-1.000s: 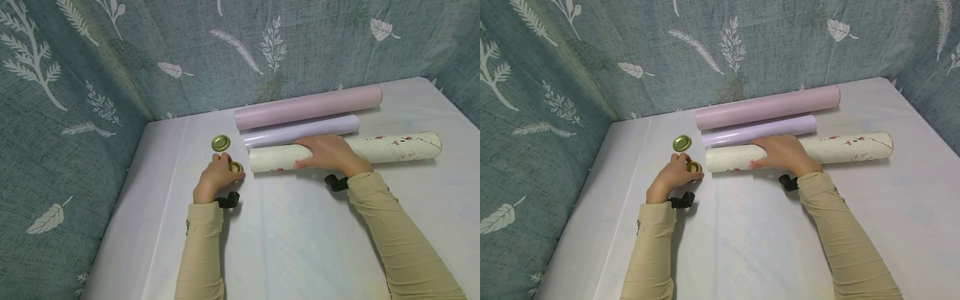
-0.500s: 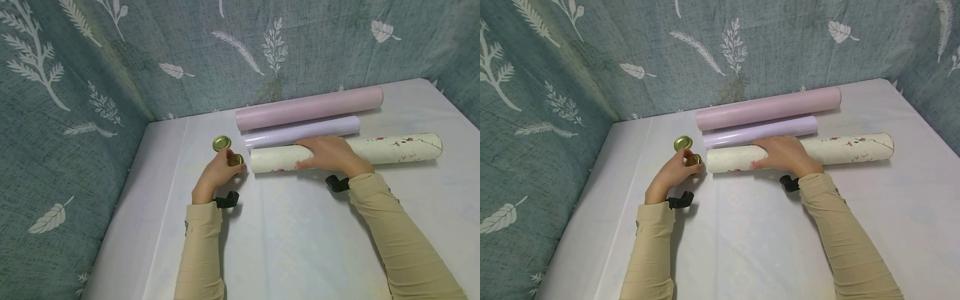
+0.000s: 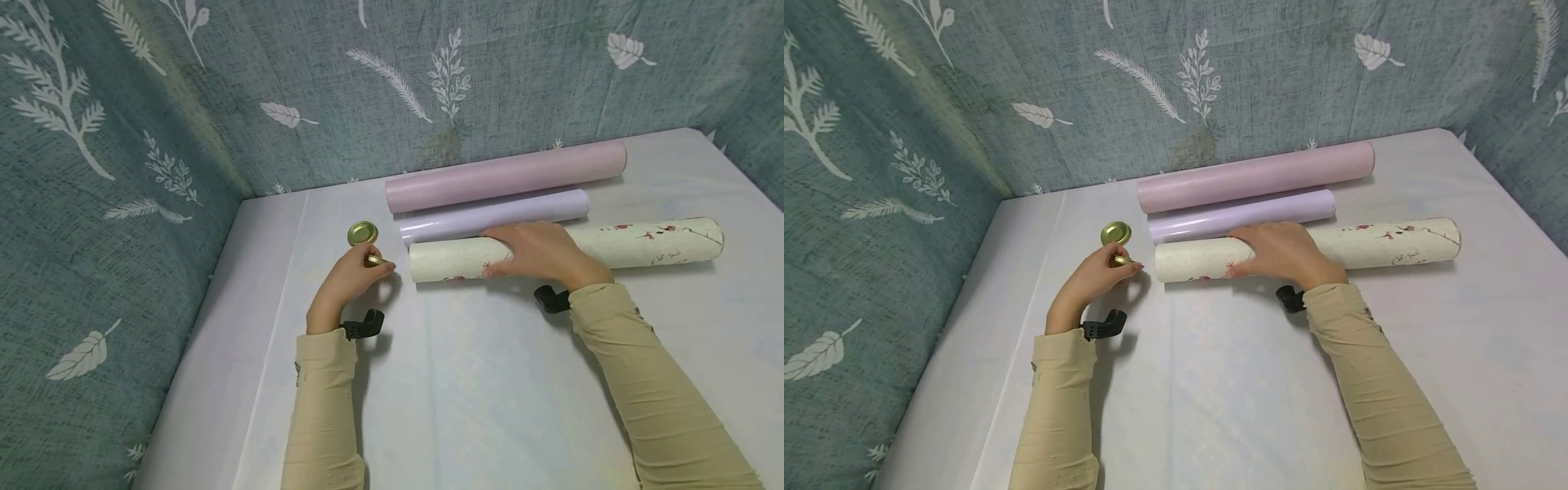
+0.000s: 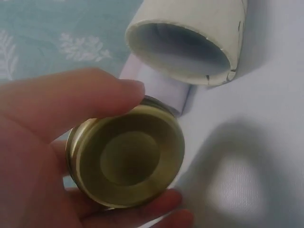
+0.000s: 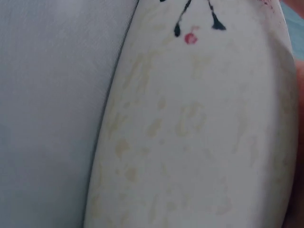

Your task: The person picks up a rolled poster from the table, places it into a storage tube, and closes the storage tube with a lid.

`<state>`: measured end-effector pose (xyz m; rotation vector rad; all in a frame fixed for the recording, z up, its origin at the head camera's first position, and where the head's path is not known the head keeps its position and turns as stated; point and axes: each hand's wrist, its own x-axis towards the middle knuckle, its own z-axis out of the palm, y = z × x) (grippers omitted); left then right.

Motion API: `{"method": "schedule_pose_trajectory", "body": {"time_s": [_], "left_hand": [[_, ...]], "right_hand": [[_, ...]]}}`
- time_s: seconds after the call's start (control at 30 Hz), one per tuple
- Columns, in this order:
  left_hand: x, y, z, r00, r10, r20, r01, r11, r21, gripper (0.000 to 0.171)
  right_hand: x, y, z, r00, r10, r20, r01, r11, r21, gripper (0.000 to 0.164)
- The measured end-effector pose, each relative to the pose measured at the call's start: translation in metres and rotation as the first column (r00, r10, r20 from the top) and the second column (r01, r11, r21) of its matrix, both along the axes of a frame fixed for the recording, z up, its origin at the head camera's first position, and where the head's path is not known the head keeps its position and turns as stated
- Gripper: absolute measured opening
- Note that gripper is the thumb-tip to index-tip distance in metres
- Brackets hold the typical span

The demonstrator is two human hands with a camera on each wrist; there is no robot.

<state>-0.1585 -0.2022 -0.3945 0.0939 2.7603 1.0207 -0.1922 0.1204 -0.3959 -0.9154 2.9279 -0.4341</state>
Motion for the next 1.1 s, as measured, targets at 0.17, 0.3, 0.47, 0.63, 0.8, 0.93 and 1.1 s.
{"method": "schedule_pose_trajectory", "body": {"time_s": [0.17,0.3,0.47,0.63,0.8,0.93,1.1], "left_hand": [[0.002,-0.001,0.002,1.0,0.002,0.023,-0.002,1.0,-0.029,0.035],[0.001,-0.001,0.003,1.0,-0.007,0.022,0.007,1.0,-0.015,0.033],[0.001,0.001,0.006,1.0,0.003,0.03,-0.003,1.0,0.003,0.03],[0.0,0.001,0.007,0.999,-0.007,0.044,0.004,0.998,0.06,0.03],[-0.001,0.0,0.007,0.991,-0.079,0.105,0.053,0.972,0.228,0.057],[0.002,0.001,0.01,0.978,-0.117,0.174,0.059,0.95,0.307,0.068],[0.009,0.001,0.016,0.966,-0.181,0.187,0.062,0.859,0.508,0.059]], "right_hand": [[0.0,0.001,0.003,1.0,0.01,0.014,-0.01,1.0,0.013,0.081],[-0.001,0.002,0.005,0.999,0.016,0.039,-0.017,1.0,0.025,0.083],[-0.002,0.006,0.005,0.998,0.012,0.062,-0.013,1.0,0.007,0.082],[-0.002,0.011,0.006,0.998,0.023,0.054,-0.02,0.998,-0.054,0.076],[0.001,0.012,0.012,0.999,0.03,0.04,-0.027,0.996,-0.086,0.074],[0.004,0.01,0.016,0.998,0.026,0.05,-0.021,0.996,-0.087,0.075],[0.005,0.006,0.019,0.998,0.028,0.05,-0.024,0.996,-0.083,0.075]]}}
